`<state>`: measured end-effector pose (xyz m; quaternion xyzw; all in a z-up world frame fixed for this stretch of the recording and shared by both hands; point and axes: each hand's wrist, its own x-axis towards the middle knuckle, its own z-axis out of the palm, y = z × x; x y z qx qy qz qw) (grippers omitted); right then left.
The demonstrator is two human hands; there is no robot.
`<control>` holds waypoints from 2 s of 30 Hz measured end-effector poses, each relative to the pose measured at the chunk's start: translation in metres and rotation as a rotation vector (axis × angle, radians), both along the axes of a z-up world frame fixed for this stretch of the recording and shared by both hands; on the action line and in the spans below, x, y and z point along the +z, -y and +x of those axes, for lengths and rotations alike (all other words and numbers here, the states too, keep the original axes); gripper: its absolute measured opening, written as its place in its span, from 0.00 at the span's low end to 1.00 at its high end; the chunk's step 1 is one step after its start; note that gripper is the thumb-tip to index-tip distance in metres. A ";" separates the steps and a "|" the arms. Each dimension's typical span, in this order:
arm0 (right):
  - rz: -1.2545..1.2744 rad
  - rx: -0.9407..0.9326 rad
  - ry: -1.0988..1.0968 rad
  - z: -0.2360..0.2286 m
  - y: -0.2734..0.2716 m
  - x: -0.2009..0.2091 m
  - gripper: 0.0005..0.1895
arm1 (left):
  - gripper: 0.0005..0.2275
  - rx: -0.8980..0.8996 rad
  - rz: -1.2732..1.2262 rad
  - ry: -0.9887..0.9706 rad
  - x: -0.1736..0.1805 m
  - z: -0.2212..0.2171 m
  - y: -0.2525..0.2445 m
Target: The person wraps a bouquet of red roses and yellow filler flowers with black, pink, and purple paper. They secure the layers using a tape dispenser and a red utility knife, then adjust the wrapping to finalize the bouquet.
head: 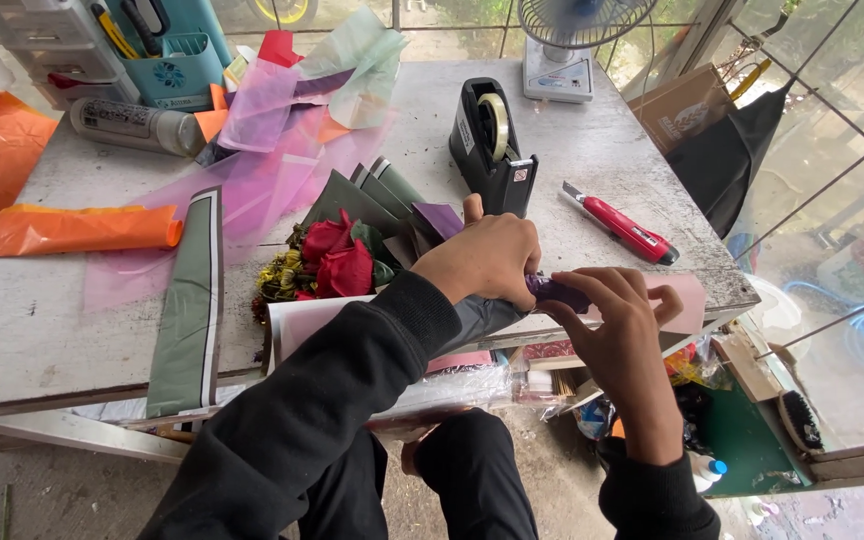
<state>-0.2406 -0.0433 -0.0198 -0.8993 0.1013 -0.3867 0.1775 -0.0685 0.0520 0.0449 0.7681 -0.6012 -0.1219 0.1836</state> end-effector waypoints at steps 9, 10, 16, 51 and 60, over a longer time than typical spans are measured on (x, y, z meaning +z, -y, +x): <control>0.031 -0.015 -0.103 0.006 0.017 -0.016 0.15 | 0.15 0.080 0.087 0.096 -0.015 -0.002 0.001; 0.034 -0.012 -0.101 0.006 0.018 -0.016 0.15 | 0.16 0.068 0.102 0.112 -0.016 -0.003 0.001; 0.085 0.021 -0.096 0.006 0.011 -0.005 0.15 | 0.14 0.037 0.083 0.074 0.005 -0.014 -0.014; -0.053 -0.265 -0.156 -0.075 -0.117 -0.076 0.20 | 0.36 0.819 -0.394 -1.620 -0.192 -0.196 -0.134; 0.192 0.110 -0.424 -0.128 -0.125 -0.065 0.21 | 0.16 1.189 -0.894 -1.731 -0.125 -0.195 -0.127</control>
